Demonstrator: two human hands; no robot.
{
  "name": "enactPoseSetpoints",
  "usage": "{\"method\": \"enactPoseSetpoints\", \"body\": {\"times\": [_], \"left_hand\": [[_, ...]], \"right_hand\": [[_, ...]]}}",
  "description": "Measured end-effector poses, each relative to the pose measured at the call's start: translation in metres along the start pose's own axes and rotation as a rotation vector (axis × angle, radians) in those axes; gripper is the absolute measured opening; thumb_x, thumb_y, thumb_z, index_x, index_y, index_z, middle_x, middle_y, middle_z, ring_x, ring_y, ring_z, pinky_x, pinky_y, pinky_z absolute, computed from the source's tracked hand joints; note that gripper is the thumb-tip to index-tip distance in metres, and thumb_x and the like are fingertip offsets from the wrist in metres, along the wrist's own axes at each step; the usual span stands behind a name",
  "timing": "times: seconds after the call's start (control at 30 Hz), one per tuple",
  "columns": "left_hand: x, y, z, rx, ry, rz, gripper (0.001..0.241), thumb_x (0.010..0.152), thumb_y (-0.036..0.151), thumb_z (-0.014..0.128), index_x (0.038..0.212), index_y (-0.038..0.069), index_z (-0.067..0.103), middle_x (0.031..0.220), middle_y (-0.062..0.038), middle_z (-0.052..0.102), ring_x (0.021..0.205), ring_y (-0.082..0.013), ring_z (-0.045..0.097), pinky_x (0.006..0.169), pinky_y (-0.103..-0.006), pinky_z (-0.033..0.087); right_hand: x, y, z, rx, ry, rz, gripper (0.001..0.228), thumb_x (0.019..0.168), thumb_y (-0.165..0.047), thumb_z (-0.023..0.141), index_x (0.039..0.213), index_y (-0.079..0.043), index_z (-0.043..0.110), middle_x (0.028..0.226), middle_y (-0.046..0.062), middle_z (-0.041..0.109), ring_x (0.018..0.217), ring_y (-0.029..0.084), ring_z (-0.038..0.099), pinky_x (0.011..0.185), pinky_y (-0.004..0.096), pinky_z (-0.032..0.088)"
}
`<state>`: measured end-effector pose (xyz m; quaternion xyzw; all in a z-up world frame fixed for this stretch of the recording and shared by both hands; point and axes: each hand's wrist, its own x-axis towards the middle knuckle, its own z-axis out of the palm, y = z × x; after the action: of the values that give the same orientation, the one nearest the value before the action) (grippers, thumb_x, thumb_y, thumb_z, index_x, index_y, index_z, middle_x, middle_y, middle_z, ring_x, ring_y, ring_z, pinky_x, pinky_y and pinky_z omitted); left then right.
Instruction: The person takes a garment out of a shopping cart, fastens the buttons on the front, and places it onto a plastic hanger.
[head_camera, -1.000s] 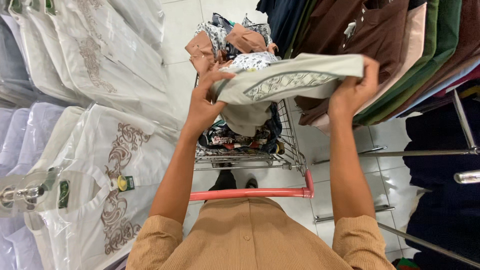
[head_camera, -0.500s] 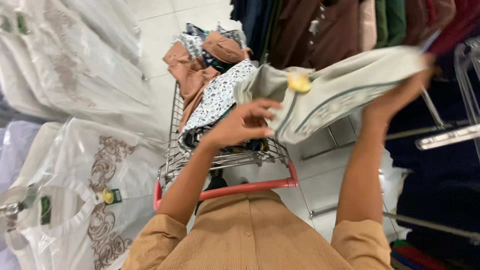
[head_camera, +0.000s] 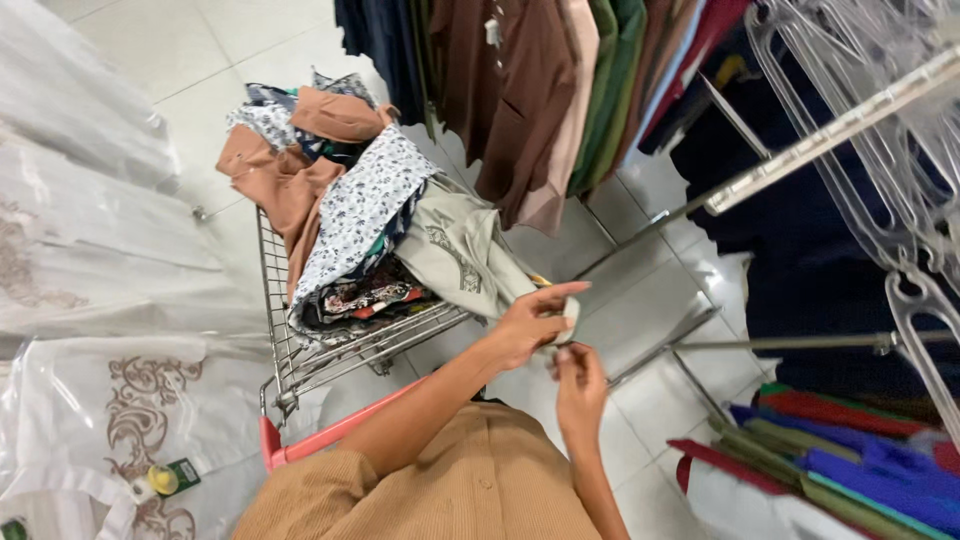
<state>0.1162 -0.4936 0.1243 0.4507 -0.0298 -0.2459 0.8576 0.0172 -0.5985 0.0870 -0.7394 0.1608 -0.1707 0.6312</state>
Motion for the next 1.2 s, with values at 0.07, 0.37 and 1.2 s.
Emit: {"method": "enactPoseSetpoints", "body": {"times": [0.07,0.37,1.2], "left_hand": [[-0.014,0.013,0.039,0.108,-0.040,0.009,0.062,0.079,-0.005,0.073,0.134,0.024,0.073,0.103,-0.004,0.061,0.075,-0.0050,0.058,0.064,-0.0196,0.058],[-0.021,-0.002,0.140,0.569,-0.636,0.121,0.053,0.088,0.022,0.075,0.140,0.025,0.065,0.130,-0.003,0.068,0.108,-0.0154,0.069,0.099,-0.0311,0.060],[0.047,-0.017,0.333,0.726,-1.224,0.644,0.076,0.106,0.053,0.068,0.166,0.034,0.027,0.173,0.002,0.042,0.161,-0.0232,0.051,0.136,-0.0425,0.044]], "right_hand": [[-0.012,0.001,-0.002,0.143,-0.051,0.055,0.032,0.104,-0.021,0.058,0.132,-0.007,0.052,0.115,0.011,0.059,0.100,0.025,0.058,0.089,0.044,0.050],[-0.019,-0.090,-0.044,0.610,0.348,0.114,0.041,0.089,-0.016,0.057,0.125,-0.006,0.041,0.128,0.016,0.055,0.115,0.028,0.056,0.101,0.048,0.046],[0.044,0.010,-0.547,-0.214,-0.058,-0.506,0.039,0.083,-0.018,0.060,0.114,0.004,0.066,0.130,0.020,0.068,0.128,0.035,0.068,0.126,0.044,0.052]]}}
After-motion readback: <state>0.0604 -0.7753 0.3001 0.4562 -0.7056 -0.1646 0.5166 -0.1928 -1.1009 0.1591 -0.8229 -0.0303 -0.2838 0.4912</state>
